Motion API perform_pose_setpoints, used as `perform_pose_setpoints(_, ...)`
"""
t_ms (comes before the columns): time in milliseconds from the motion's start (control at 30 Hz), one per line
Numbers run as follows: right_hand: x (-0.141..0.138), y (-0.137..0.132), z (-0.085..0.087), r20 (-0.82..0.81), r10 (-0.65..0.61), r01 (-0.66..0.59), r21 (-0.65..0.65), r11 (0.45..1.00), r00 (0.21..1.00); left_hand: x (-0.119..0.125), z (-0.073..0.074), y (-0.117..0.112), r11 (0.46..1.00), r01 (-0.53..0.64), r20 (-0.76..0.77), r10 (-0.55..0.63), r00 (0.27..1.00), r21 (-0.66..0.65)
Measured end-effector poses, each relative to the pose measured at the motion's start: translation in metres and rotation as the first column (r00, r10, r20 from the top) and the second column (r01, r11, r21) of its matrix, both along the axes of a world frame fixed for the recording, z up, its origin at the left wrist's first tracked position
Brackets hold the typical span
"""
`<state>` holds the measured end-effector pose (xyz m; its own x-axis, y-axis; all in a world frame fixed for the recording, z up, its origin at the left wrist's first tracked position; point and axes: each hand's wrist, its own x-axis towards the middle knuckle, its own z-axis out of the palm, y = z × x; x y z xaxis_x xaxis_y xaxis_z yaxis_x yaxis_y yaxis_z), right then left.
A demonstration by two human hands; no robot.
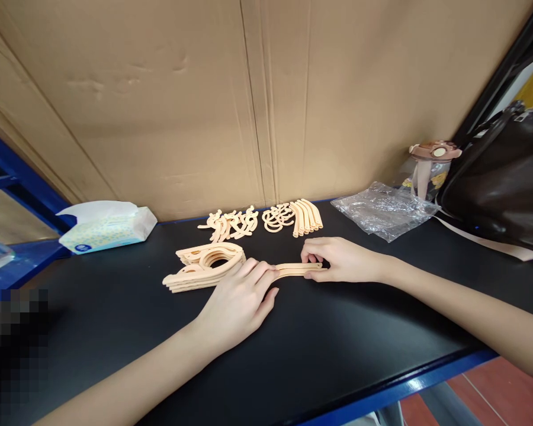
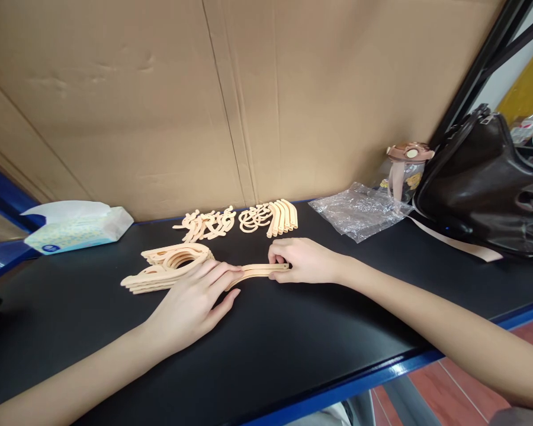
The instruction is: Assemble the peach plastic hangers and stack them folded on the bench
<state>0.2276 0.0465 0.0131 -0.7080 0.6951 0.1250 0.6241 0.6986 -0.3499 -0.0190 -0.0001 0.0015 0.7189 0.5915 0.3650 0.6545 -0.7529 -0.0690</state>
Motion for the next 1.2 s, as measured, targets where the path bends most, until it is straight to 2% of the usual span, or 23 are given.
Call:
perform_pose_setpoints(633, -0.002, -0.003, 0.003, 0.001, 0.039, -0.039, 0.017, 0.999, 0.999, -0.001, 0.001, -0.001, 0.998, 0.015, -0.024, -0.014, 1.0, 0.053)
perform_pose_setpoints(767, -0.003, -0.005, 0.005, 0.01, 0.056, -0.056, -0.021, 0.998, 0.998, -0.001, 0.002, -0.002, 0.999, 0.016, -0.033, -0.015, 0.999, 0.029)
perform_pose_setpoints(933, -0.004, -0.01, 0.007, 0.006, 0.083, -0.083, -0.074, 0.994, 0.997, -0.001, 0.001, -0.001, 1.0, 0.03, 0.039, -0.03, 0.999, -0.009)
perform_pose_setpoints(1200, -0.004, -0.013, 0.008, 0.0, 0.118, -0.117, -0.139, 0.983, 0.993, 0.0, 0.004, -0.003, 0.98, 0.046, 0.144, -0.018, 0.989, -0.195)
